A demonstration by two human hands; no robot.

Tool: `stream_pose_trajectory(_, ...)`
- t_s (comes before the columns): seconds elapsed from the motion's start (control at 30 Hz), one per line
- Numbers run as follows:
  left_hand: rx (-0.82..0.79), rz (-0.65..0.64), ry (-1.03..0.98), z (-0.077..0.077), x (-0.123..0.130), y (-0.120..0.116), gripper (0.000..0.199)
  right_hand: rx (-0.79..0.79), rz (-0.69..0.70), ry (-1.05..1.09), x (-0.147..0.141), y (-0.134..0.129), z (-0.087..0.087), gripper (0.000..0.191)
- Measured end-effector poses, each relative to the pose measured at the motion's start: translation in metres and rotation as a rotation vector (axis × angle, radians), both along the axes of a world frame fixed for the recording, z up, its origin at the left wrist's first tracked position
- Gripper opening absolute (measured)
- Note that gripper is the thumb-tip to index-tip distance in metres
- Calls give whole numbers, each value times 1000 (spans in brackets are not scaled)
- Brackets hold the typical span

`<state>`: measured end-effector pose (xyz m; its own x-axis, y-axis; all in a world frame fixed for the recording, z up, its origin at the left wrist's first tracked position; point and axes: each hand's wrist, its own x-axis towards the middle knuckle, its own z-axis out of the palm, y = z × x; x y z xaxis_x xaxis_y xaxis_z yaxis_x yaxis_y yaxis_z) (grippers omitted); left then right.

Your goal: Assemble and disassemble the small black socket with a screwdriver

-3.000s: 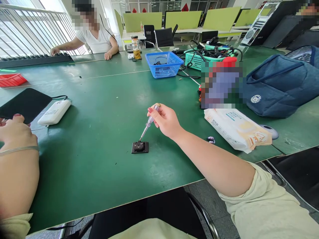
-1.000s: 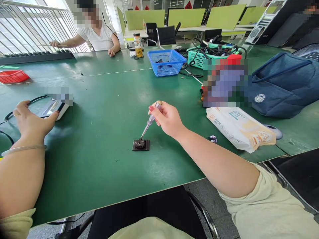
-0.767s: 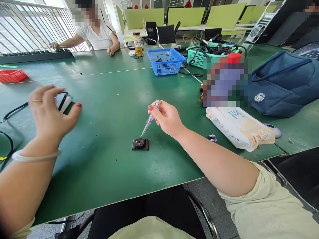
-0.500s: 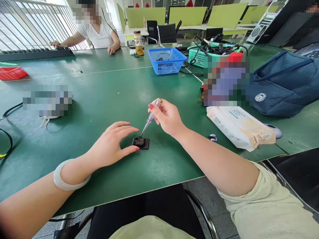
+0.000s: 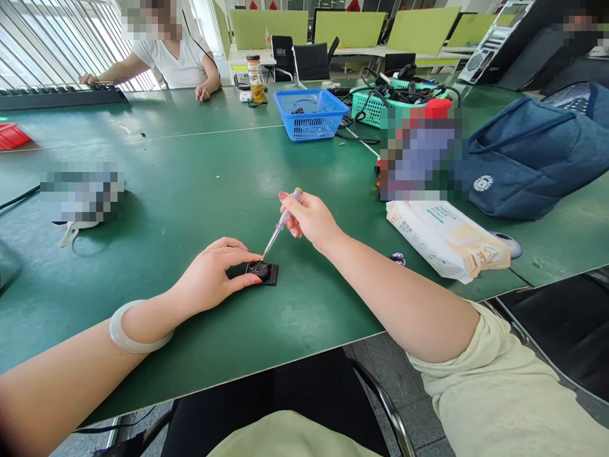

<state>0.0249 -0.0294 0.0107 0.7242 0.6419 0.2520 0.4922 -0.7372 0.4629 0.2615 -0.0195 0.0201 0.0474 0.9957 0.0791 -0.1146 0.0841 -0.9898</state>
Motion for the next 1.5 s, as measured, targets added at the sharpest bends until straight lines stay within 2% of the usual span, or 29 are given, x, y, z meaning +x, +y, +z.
stream_pose_trajectory(0.13, -17, 15, -7, 0, -1, 2, 32, -106, -8, 29, 1, 4, -3, 45)
stream_pose_trajectory(0.27, -40, 14, 0, 2, -1, 1, 32, -108, -15, 51, 0, 4, -2, 46)
stream_pose_trajectory(0.43, -50, 23, 10, 3, -1, 2, 32, 12, -45, 54, 0, 1, -2, 51)
stream_pose_trajectory(0.6, -50, 22, 9, 2, -1, 3, 31, 167, -55, -46, -5, -8, 7, 53)
stream_pose_trajectory(0.73, -34, 13, 3, 2, -1, 3, 32, 195, -34, -79, -6, -10, 9, 53)
stream_pose_trajectory(0.83, -27, 3, -11, 1, -1, 3, 34, 126, 4, -49, -3, -4, 3, 52)
stream_pose_trajectory(0.93, -31, 0, -10, 0, -2, 4, 33, -12, 32, -6, -1, 3, -2, 49)
stream_pose_trajectory(1.1, -26, -1, -10, 0, -3, 3, 35, -187, 47, 54, -1, 6, -4, 42)
stream_pose_trajectory(1.37, 6, -21, -18, 2, -2, 2, 34, -197, 48, 50, 3, 5, -4, 55)
stream_pose_trajectory(1.5, -2, -14, -18, 2, -2, 1, 35, -226, 49, 59, 3, 4, -4, 54)
